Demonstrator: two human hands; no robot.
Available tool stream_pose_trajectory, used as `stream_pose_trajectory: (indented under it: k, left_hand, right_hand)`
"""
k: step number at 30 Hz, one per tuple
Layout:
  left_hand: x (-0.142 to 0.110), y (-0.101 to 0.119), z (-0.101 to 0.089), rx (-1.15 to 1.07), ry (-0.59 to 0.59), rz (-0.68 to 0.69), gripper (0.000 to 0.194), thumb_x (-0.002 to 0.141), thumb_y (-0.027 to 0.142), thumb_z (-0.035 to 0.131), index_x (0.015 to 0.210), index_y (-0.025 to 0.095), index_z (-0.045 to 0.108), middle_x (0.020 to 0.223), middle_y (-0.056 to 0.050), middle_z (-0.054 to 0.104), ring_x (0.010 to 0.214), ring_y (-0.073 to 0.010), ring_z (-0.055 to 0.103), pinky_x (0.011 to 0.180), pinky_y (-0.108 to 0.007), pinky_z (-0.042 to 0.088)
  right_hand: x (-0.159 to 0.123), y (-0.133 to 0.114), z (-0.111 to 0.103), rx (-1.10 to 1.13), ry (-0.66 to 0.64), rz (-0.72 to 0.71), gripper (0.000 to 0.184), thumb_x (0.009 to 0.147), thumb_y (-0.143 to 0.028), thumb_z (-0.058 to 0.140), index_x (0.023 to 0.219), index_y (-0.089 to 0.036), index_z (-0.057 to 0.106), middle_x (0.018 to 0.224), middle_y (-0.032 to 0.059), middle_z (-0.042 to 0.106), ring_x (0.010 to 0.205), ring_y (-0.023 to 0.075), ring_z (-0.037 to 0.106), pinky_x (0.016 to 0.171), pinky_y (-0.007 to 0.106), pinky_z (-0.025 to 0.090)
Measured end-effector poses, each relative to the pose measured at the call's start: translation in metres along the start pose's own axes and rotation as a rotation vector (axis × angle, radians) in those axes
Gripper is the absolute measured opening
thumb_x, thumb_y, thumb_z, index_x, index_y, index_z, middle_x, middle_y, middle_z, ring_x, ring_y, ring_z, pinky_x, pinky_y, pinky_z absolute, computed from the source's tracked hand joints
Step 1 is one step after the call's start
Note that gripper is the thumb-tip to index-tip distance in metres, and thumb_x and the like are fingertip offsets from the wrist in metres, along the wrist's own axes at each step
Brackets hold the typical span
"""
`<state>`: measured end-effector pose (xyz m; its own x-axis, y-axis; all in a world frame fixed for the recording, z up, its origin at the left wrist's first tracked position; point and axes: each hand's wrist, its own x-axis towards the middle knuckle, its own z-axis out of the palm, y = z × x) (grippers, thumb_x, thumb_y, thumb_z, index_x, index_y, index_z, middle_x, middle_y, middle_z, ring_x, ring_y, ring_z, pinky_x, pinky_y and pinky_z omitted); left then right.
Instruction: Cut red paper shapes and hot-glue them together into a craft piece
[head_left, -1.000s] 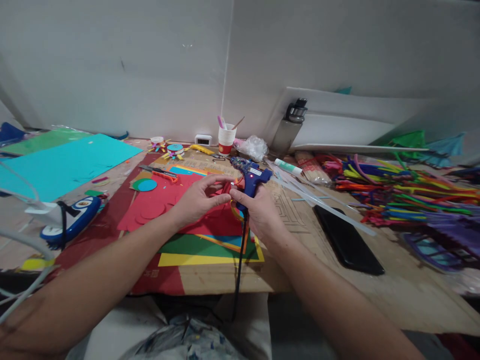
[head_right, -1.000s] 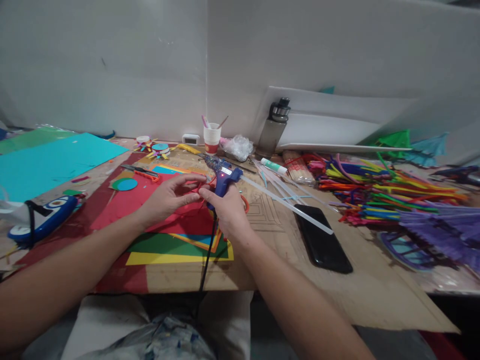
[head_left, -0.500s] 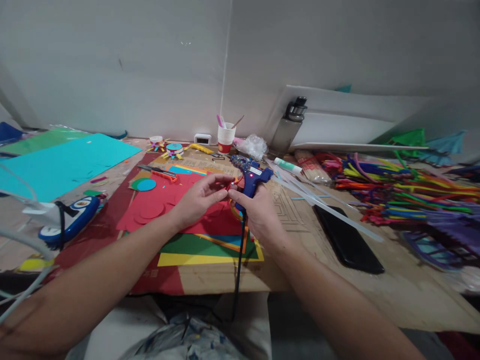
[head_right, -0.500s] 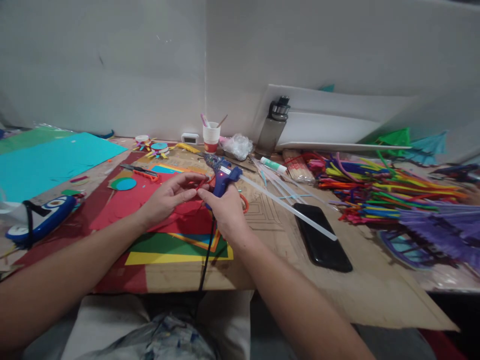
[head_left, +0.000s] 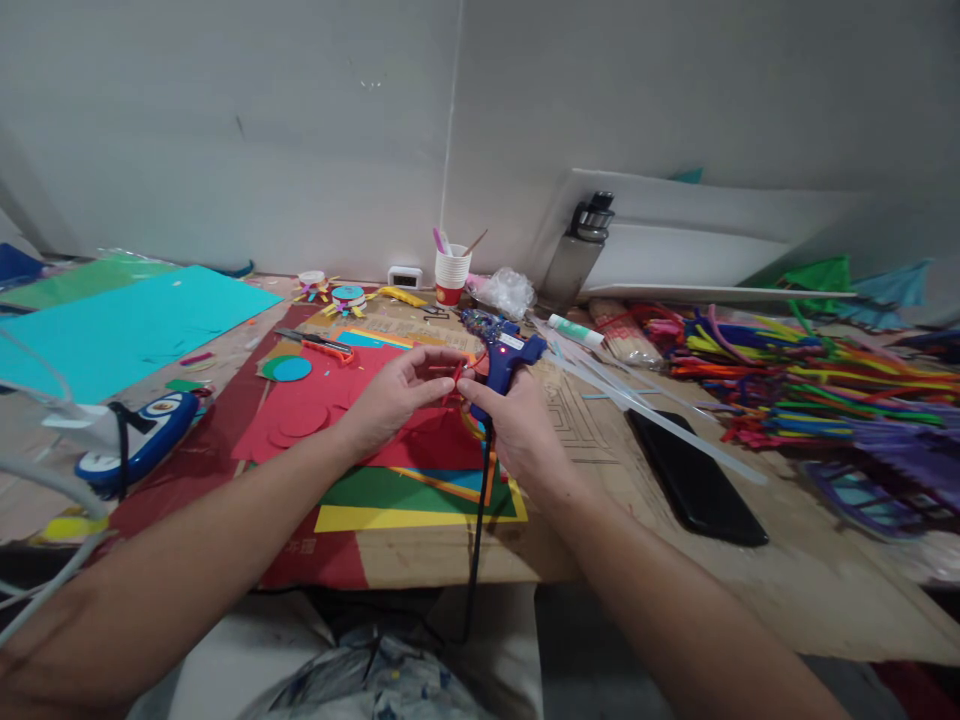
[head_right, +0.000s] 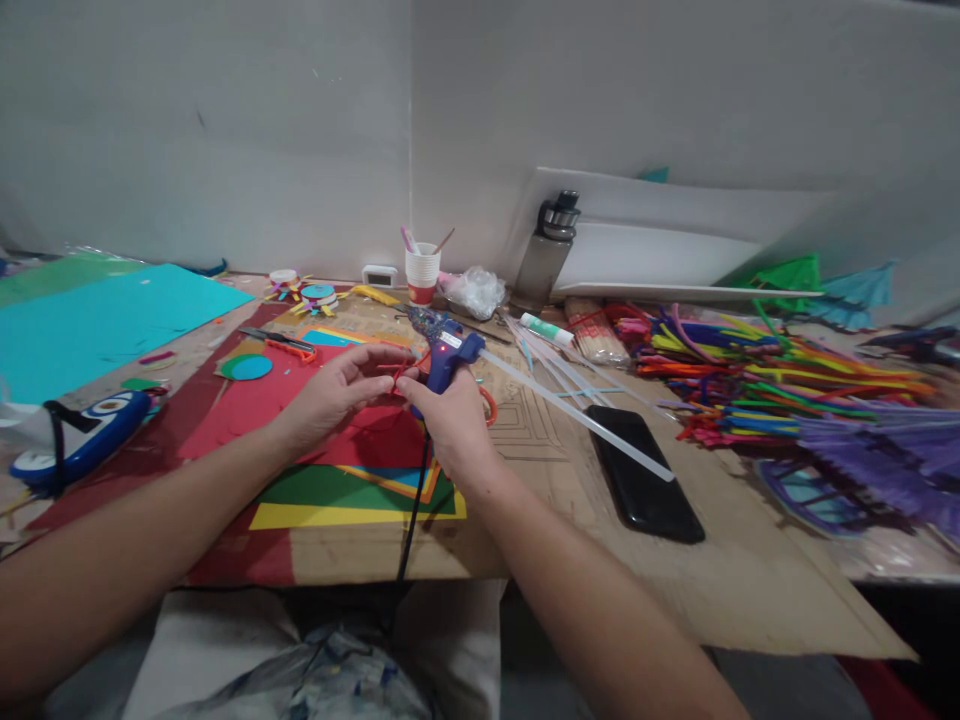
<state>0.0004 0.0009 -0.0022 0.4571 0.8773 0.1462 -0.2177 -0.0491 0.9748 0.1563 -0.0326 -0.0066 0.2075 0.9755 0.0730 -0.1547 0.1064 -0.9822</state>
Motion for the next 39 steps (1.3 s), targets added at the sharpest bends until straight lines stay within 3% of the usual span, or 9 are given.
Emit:
stream_pose_trajectory:
  k: [6, 15, 22, 28, 33, 39]
  left_hand:
    - [0.0, 0.001, 0.004, 0.003, 0.035, 0.009, 0.034, 0.077, 0.032, 0.081, 0.099, 0.017, 0.061, 0.113, -0.009, 0.071, 0.107, -0.0234, 0.069, 0.09, -0.041, 0.058]
    - [0.0, 0.004, 0.003, 0.147, 0.145, 0.056, 0.045, 0.073, 0.027, 0.082, 0.112, 0.018, 0.061, 0.119, -0.01, 0.065, 0.112, -0.0238, 0.063, 0.1, -0.042, 0.051]
    - [-0.001, 0.007, 0.006, 0.201, 0.142, 0.01, 0.044, 0.072, 0.029, 0.079, 0.111, 0.017, 0.064, 0.108, -0.008, 0.067, 0.092, -0.019, 0.063, 0.078, -0.032, 0.053]
    - [0.006, 0.008, -0.004, 0.119, 0.182, 0.044, 0.037, 0.07, 0.026, 0.078, 0.101, 0.016, 0.061, 0.087, -0.001, 0.064, 0.068, -0.0118, 0.061, 0.065, -0.027, 0.051]
    - [0.009, 0.019, -0.013, 0.007, 0.287, 0.103, 0.036, 0.067, 0.024, 0.077, 0.099, 0.017, 0.06, 0.086, 0.0, 0.064, 0.068, -0.0106, 0.061, 0.065, -0.026, 0.053]
    - [0.012, 0.028, -0.023, -0.016, 0.373, 0.117, 0.036, 0.065, 0.024, 0.077, 0.096, 0.017, 0.059, 0.084, -0.001, 0.064, 0.072, -0.0123, 0.06, 0.062, -0.026, 0.056]
  right_hand:
    - [0.0, 0.0, 0.001, 0.035, 0.007, 0.021, 0.037, 0.06, -0.033, 0.085, 0.089, -0.02, 0.065, 0.084, 0.0005, 0.07, 0.072, 0.0158, 0.064, 0.072, 0.032, 0.055]
    - [0.0, -0.002, 0.003, 0.039, 0.01, 0.037, 0.034, 0.063, -0.031, 0.083, 0.089, -0.021, 0.065, 0.083, 0.0002, 0.07, 0.07, 0.0158, 0.064, 0.069, 0.032, 0.053]
    - [0.0, 0.002, 0.002, -0.026, -0.028, 0.004, 0.033, 0.067, -0.034, 0.082, 0.092, -0.02, 0.065, 0.082, -0.0006, 0.071, 0.07, 0.0155, 0.064, 0.07, 0.032, 0.052]
    - [-0.003, -0.001, -0.003, 0.003, -0.088, -0.019, 0.033, 0.08, -0.051, 0.072, 0.085, -0.021, 0.058, 0.071, -0.002, 0.064, 0.058, 0.0129, 0.057, 0.056, 0.028, 0.048]
    - [-0.01, -0.008, -0.01, -0.203, -0.142, -0.09, 0.039, 0.087, -0.06, 0.063, 0.088, -0.021, 0.056, 0.069, -0.0012, 0.06, 0.055, 0.0138, 0.056, 0.056, 0.029, 0.049]
    - [-0.015, -0.013, -0.009, -0.25, -0.211, -0.114, 0.04, 0.086, -0.056, 0.062, 0.101, -0.019, 0.059, 0.077, 0.0006, 0.062, 0.054, 0.014, 0.056, 0.054, 0.03, 0.048]
